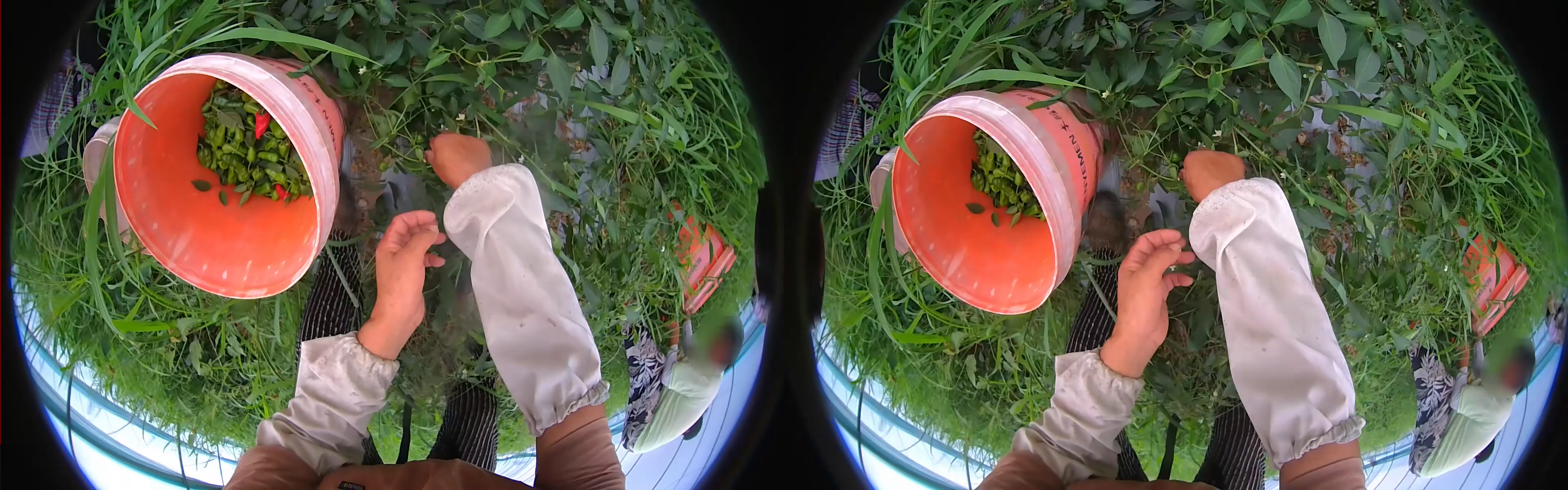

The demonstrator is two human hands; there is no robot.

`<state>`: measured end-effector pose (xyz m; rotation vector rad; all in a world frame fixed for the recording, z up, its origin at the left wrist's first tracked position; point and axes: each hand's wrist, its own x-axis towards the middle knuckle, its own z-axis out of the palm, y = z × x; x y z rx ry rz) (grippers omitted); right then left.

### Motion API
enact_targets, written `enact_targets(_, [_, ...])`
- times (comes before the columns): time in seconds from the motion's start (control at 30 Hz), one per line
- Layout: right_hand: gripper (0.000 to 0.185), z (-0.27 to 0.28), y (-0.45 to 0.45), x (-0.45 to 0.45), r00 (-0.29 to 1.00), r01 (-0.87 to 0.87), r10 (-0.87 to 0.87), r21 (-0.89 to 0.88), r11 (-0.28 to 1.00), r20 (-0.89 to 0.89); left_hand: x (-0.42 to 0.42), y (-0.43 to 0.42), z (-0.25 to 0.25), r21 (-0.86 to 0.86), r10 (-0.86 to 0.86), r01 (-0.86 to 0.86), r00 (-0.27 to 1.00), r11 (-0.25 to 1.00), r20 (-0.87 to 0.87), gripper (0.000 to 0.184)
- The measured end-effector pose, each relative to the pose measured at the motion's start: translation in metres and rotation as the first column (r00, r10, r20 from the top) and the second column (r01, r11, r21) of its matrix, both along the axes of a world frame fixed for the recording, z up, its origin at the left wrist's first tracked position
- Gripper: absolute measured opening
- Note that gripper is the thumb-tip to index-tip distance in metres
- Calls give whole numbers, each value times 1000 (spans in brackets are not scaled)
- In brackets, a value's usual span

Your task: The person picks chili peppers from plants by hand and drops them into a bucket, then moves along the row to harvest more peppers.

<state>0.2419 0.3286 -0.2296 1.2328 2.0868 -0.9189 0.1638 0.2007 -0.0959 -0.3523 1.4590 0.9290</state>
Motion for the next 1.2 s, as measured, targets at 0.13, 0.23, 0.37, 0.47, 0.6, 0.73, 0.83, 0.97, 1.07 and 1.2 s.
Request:
enact_targets(0.13, [28,-17,9,6,999,31,-32,-151,988,1,-1,3,-1,4,27,-27,1000,1000,4,19])
enact_targets(0.23, [26,-25,5,-2,996,63,-72,-150,987,-56,0,1,-4,-2,24,-24,1000,1000,8,19])
enact_targets(0.37, [30,-25,-16,8,833,521,-542,-172,836,-112,0,2,-7,-3,53,-53,999,999,8,18])
enact_targets(0.47, [38,-36,-33,27,362,796,-895,-414,442,-260,0,3,-7,-5,76,-76,997,997,9,18])
enact_targets(0.6, [50,-28,-41,28,89,688,-949,-670,278,-303,2,4,-6,1,92,-92,996,996,14,18])
enact_targets(0.73, [41,-15,-40,32,78,626,-972,-748,221,-222,0,3,-8,20,105,-105,994,994,23,19])
enact_targets(0.83, [35,-14,-33,34,146,656,-983,-733,181,-112,1,5,-7,27,105,-106,994,994,35,19])
enact_targets(0.97, [32,-14,-8,23,305,610,-952,-766,202,-8,3,6,-7,24,95,-96,995,995,42,19])
enact_targets(1.07, [40,-9,-9,4,239,680,-958,-676,282,-158,5,6,-7,41,91,-93,995,995,43,18])
enact_targets(1.2, [60,6,-31,1,372,863,-808,-151,482,-457,5,2,-12,47,95,-97,995,994,34,18])
